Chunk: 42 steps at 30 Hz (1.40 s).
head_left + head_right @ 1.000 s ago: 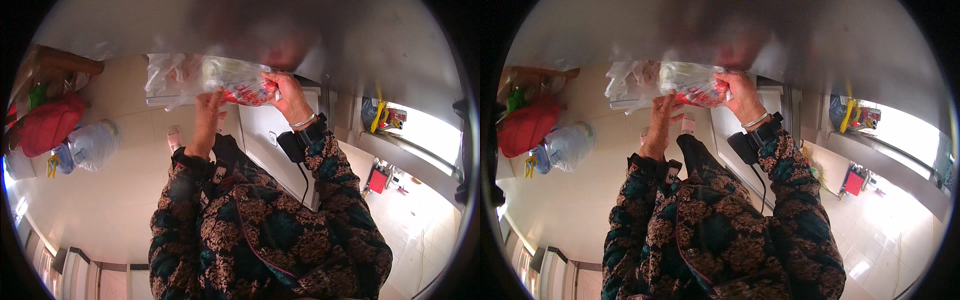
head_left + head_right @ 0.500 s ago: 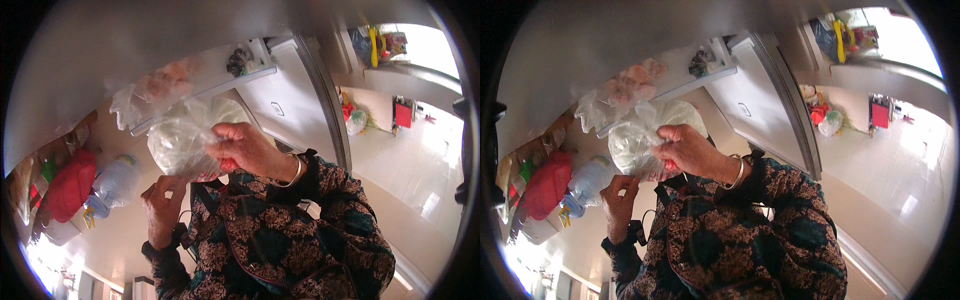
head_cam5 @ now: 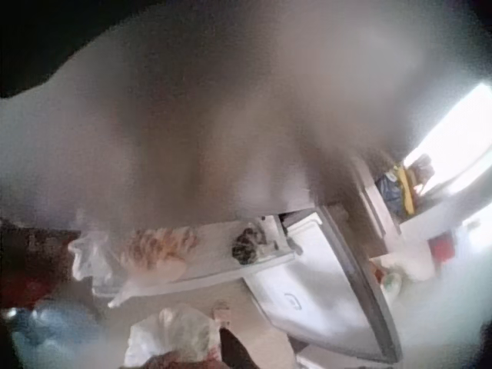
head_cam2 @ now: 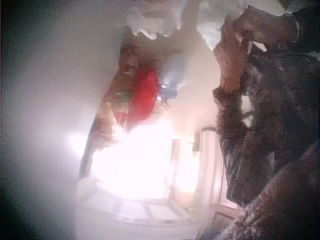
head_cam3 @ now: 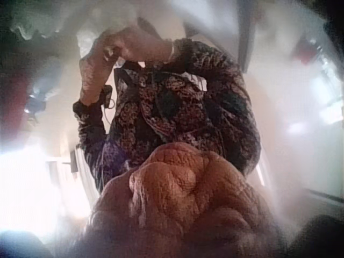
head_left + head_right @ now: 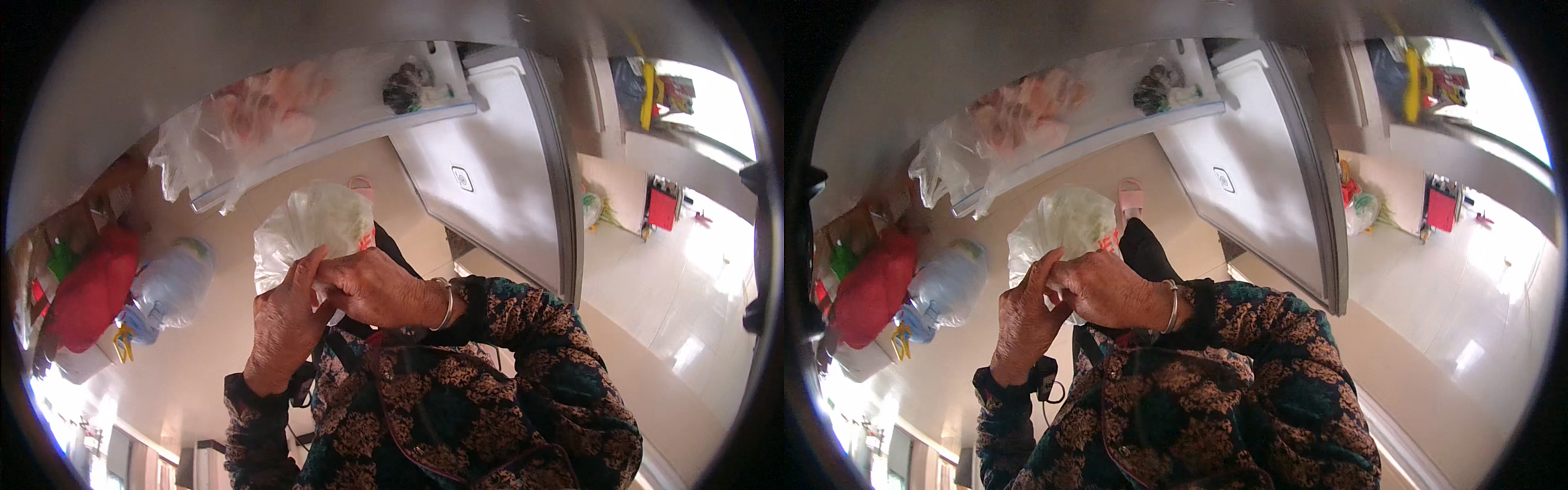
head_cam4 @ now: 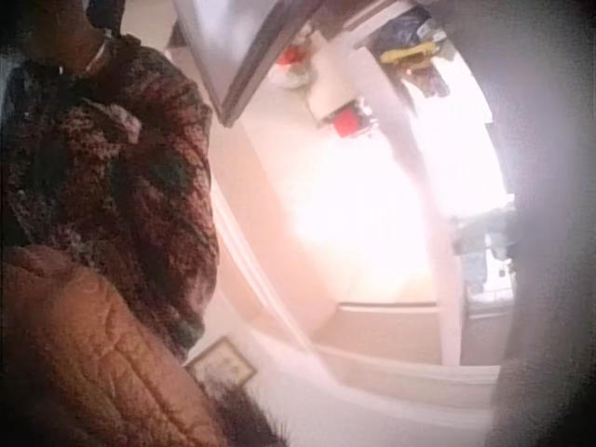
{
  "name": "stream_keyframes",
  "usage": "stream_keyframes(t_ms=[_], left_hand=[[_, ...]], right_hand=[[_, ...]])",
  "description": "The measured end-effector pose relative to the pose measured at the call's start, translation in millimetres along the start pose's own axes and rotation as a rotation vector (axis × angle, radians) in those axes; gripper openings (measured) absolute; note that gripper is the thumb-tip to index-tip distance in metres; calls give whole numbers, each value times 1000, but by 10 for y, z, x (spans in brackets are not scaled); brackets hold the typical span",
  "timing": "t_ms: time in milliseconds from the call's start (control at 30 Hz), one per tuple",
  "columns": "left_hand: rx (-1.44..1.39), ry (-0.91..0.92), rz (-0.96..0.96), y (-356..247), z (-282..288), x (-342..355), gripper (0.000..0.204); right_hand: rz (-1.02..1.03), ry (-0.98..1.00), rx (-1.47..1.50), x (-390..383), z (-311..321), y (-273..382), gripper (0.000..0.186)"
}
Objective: The person opens the refrigerator freezer and main compartment, then moves several plastic bags containing food items between shelves. They rearrange the bags to create space and place some items back into the freezer.
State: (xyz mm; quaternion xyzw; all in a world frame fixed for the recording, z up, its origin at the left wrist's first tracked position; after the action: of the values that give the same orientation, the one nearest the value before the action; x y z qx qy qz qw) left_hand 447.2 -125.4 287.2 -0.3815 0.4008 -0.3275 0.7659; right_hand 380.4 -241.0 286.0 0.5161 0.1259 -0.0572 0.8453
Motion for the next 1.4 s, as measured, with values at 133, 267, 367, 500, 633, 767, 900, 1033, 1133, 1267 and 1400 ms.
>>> stream_keyframes(t_ms=[133, 267, 367, 500, 633, 767, 900, 1033, 1133, 1267, 1400], left_hand=[[-88, -5, 154, 201, -39, -144, 49], [-133, -140, 145, 164, -92, -425, 36], [-210, -232, 146, 220, -154, -532, 27], [-249, -328, 36, 404, -169, -621, 14], [-419, -406, 19, 610, -287, -689, 20], [-459, -465, 78, 765, -372, -717, 14], [-416, -497, 110, 839, -489, -728, 21], [-465, -568, 135, 965, -583, -717, 28], [-474, -526, 194, 960, -709, -656, 30], [-493, -551, 210, 938, -677, -662, 31], [-491, -506, 238, 952, -634, -677, 29]], right_hand=[[38, -27, 16, 97, -101, 41, 13], [-155, 208, -62, 21, -211, 147, 19], [-185, 276, -50, 27, -206, 202, 18], [-97, 358, -74, 176, -218, 279, 12], [10, 363, -63, 548, 193, 285, 12], [114, -95, -920, 1411, 1088, -160, 37], [192, -274, -1489, 1851, 1401, -781, 63], [253, -284, -1204, 2154, 1645, -1072, 58], [75, -132, -1226, 2031, 2053, -1178, 41], [6, 61, -1253, 1566, 2305, -1165, 29], [-224, 226, -1197, 1147, 2273, -1164, 30]])
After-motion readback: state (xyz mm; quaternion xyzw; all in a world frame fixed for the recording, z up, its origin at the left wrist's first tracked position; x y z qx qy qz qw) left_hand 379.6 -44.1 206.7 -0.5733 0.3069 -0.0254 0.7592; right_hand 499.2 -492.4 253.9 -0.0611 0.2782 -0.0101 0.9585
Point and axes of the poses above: each hand's wrist, its own x-axis towards the middle knuckle, its own z-axis out of the back of the hand, y = z × x, the point moved 5 cm from there along x, towards the middle knuckle, and after that the axes turned 7 degrees about -x, right-handed, at the moved point
